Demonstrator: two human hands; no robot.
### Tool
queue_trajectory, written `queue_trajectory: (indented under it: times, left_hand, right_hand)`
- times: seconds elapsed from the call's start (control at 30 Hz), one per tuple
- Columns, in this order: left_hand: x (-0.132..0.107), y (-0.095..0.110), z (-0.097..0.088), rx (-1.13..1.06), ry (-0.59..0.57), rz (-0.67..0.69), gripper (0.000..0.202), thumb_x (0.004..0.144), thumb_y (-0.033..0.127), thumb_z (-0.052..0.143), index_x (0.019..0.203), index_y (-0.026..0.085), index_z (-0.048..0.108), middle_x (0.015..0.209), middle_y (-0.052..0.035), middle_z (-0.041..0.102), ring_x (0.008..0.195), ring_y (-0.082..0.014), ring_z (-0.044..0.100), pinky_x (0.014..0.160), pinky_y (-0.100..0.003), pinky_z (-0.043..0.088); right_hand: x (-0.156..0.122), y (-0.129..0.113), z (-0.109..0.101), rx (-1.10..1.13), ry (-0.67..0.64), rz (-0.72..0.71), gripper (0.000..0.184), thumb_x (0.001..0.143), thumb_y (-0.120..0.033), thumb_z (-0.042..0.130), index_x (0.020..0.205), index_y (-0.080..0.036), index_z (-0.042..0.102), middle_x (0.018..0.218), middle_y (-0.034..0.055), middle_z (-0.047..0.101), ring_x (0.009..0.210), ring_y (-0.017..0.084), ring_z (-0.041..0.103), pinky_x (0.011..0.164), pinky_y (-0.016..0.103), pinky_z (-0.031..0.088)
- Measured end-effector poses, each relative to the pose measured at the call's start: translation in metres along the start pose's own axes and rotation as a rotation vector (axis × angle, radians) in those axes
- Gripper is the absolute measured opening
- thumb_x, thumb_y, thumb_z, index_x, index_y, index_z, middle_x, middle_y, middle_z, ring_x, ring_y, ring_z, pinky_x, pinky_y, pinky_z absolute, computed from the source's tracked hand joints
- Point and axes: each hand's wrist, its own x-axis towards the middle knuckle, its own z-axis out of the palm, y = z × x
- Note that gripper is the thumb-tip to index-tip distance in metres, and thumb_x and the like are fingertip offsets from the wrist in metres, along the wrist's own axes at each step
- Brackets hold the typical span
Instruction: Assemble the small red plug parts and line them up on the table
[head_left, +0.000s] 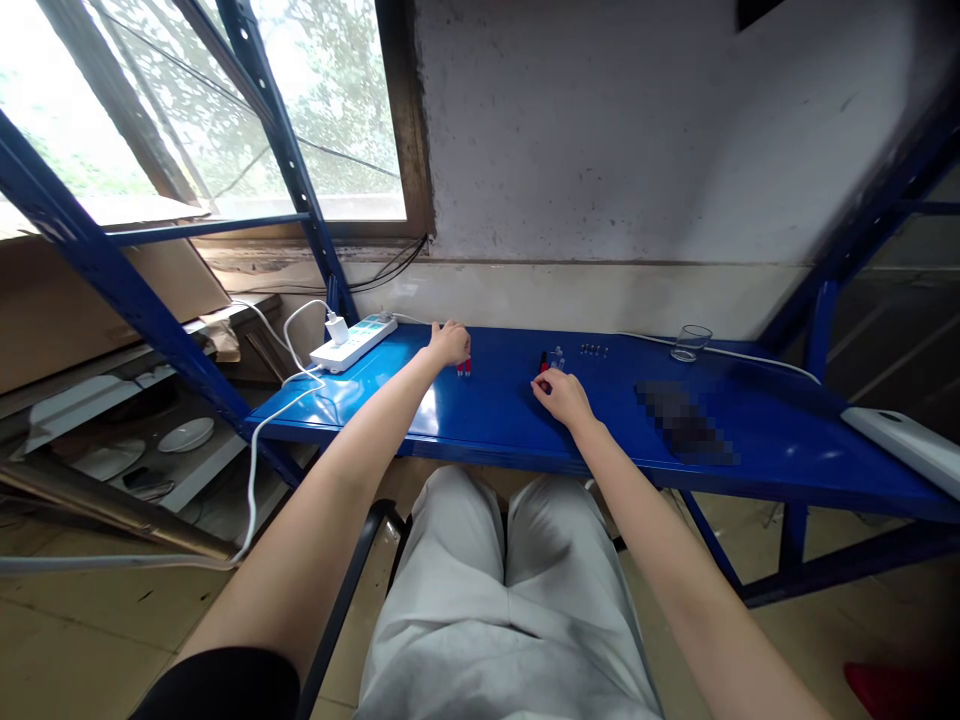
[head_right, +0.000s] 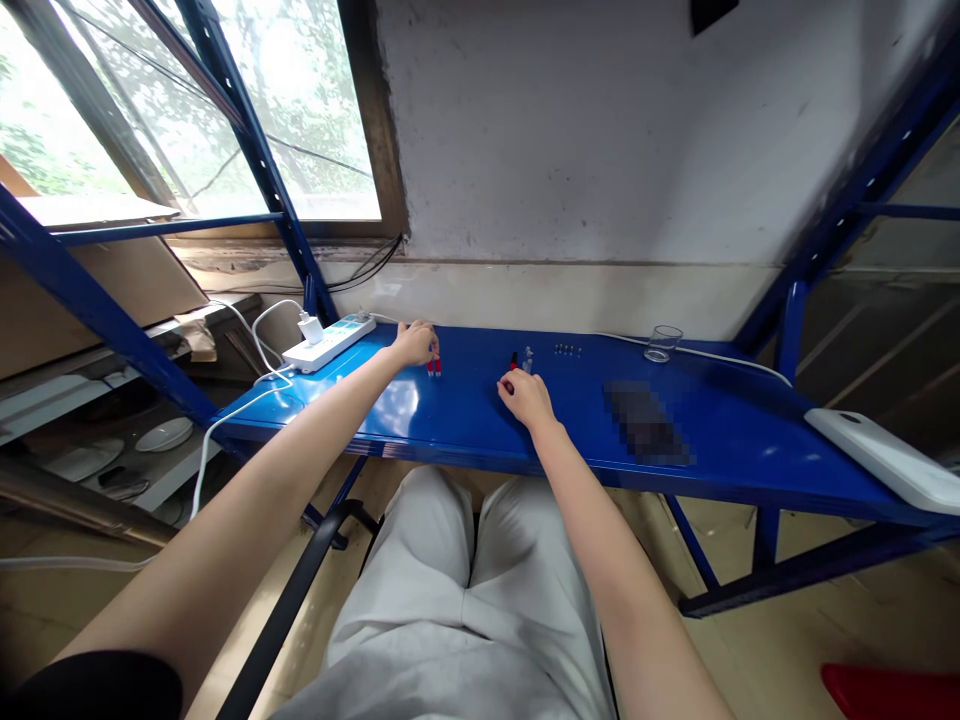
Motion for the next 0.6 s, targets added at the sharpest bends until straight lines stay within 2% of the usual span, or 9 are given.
queue_trajectory:
  times: [0.5, 0.6]
  left_hand:
    - [-0.0002, -0.0006, -0.0024, -0.02, -0.001, -0.021, 0.011, 0.068, 0.027, 0.065, 0.072, 0.016, 0.065, 0.1, -0.01, 0.06, 0.104, -0.03, 0.044, 0.091, -0.048, 0.027]
    - [-0.0022, 0.002, -0.0066, -0.027, 0.068, -0.016, 0.014, 0.072, 0.029, 0.061, 0.078, 0.017, 0.065, 0.1, -0.0102, 0.059, 0.103, -0.0297, 0.045, 0.09, -0.048, 0.028]
  right_hand:
    - [-0.0016, -0.0021, -0.0028, 0.028, 0.023, 0.003, 0.025, 0.085, -0.033, 0.041, 0.077, -0.019, 0.06, 0.075, 0.0053, 0.061, 0.065, 0.016, 0.055, 0.064, 0.029, 0.036]
    - [-0.0027, -0.004, -0.0054, 0.046, 0.059, -0.001, 0.028, 0.085, -0.034, 0.04, 0.075, -0.019, 0.06, 0.073, 0.0059, 0.06, 0.064, 0.017, 0.054, 0.063, 0.029, 0.036]
